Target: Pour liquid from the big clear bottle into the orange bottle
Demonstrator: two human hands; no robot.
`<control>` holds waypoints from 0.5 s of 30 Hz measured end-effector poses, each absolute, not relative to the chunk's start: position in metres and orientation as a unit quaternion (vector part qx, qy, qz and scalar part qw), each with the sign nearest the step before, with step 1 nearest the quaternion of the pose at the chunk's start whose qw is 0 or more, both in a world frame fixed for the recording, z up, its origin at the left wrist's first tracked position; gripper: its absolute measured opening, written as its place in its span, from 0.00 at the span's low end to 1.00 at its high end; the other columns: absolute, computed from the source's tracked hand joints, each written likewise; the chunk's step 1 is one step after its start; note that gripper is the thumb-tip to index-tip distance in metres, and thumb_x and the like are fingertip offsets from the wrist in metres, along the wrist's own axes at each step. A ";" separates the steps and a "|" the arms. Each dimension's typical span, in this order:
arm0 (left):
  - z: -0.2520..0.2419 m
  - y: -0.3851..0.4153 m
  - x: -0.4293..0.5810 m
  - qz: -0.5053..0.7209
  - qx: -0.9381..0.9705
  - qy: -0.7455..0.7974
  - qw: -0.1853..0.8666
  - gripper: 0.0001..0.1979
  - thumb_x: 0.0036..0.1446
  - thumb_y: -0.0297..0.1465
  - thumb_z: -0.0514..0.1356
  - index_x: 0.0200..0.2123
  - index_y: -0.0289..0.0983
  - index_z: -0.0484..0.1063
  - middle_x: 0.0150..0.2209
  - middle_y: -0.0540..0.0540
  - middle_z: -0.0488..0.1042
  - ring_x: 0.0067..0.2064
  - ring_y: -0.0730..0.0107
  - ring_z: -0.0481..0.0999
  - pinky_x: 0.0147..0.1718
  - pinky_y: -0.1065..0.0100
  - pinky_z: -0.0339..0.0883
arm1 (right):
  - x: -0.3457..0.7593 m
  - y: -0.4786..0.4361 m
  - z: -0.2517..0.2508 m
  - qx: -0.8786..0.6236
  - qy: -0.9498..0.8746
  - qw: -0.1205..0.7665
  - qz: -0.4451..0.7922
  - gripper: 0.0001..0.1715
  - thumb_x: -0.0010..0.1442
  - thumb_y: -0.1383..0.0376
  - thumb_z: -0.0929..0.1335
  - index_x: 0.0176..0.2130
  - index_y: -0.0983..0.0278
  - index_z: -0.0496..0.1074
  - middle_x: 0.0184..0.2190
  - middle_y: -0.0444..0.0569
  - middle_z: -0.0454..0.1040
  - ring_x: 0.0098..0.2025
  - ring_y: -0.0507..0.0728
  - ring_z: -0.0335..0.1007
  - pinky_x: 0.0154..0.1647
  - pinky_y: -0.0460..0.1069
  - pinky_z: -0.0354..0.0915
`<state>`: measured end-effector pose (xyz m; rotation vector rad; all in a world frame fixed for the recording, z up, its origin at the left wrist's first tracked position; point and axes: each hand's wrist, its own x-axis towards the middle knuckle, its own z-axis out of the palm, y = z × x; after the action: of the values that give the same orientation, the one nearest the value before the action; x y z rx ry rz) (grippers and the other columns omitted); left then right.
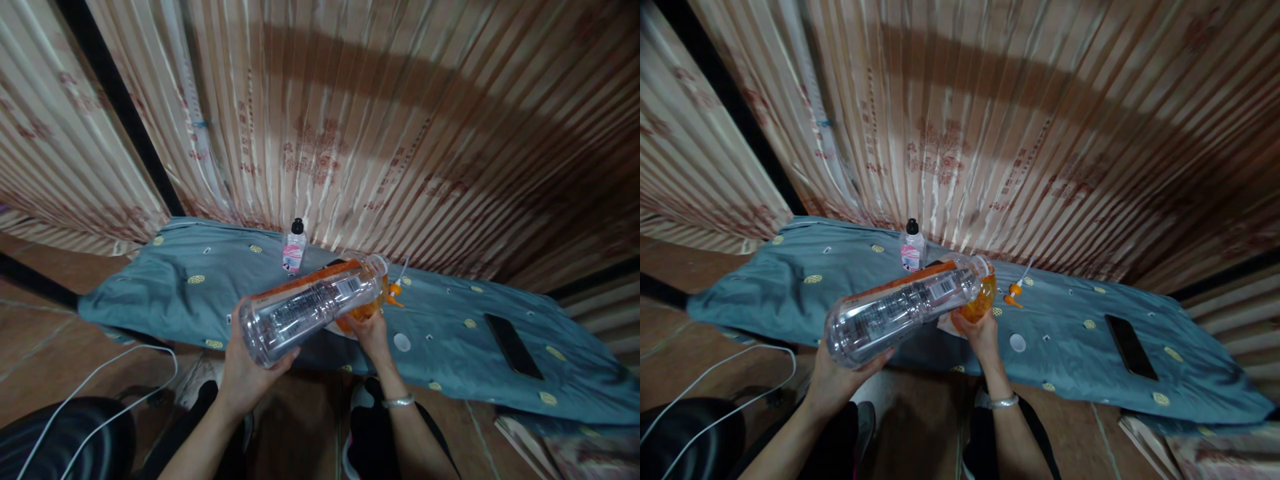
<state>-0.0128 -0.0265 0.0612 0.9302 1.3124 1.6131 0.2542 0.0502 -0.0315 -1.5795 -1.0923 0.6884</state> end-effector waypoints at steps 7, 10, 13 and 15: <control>0.060 -0.027 -0.013 0.637 0.392 0.534 0.395 0.56 0.35 0.46 0.90 0.67 0.51 0.74 0.52 0.48 0.88 0.51 0.38 0.93 0.68 0.28 0.85 | 0.255 0.050 -0.033 -0.666 -0.447 0.528 0.280 0.45 0.44 0.33 0.84 0.51 0.57 0.81 0.45 0.60 0.96 0.47 0.76 0.95 0.45 0.63 0.89; 0.059 -0.027 -0.013 0.637 0.388 0.534 0.398 0.55 0.35 0.45 0.90 0.67 0.51 0.74 0.53 0.48 0.88 0.53 0.38 0.93 0.67 0.31 0.86 | 0.254 0.050 -0.032 -0.660 -0.449 0.531 0.285 0.47 0.44 0.31 0.85 0.50 0.57 0.81 0.45 0.61 0.96 0.46 0.76 0.95 0.45 0.63 0.89; 0.057 -0.027 -0.014 0.635 0.387 0.537 0.398 0.52 0.36 0.44 0.90 0.64 0.49 0.75 0.51 0.47 0.87 0.51 0.39 0.92 0.65 0.30 0.86 | 0.254 0.050 -0.032 -0.661 -0.454 0.530 0.275 0.48 0.44 0.28 0.84 0.48 0.57 0.81 0.45 0.62 0.96 0.45 0.76 0.95 0.43 0.62 0.88; 0.057 -0.026 -0.015 0.632 0.391 0.540 0.395 0.51 0.36 0.44 0.90 0.63 0.49 0.76 0.49 0.48 0.87 0.49 0.40 0.91 0.64 0.30 0.87 | 0.254 0.050 -0.033 -0.672 -0.460 0.519 0.260 0.46 0.45 0.27 0.83 0.47 0.56 0.81 0.44 0.61 0.96 0.46 0.76 0.95 0.43 0.63 0.88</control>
<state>-0.0146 -0.0263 0.0566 0.9909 1.3694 1.6038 0.2538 0.0502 -0.0327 -1.6108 -1.1038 0.6224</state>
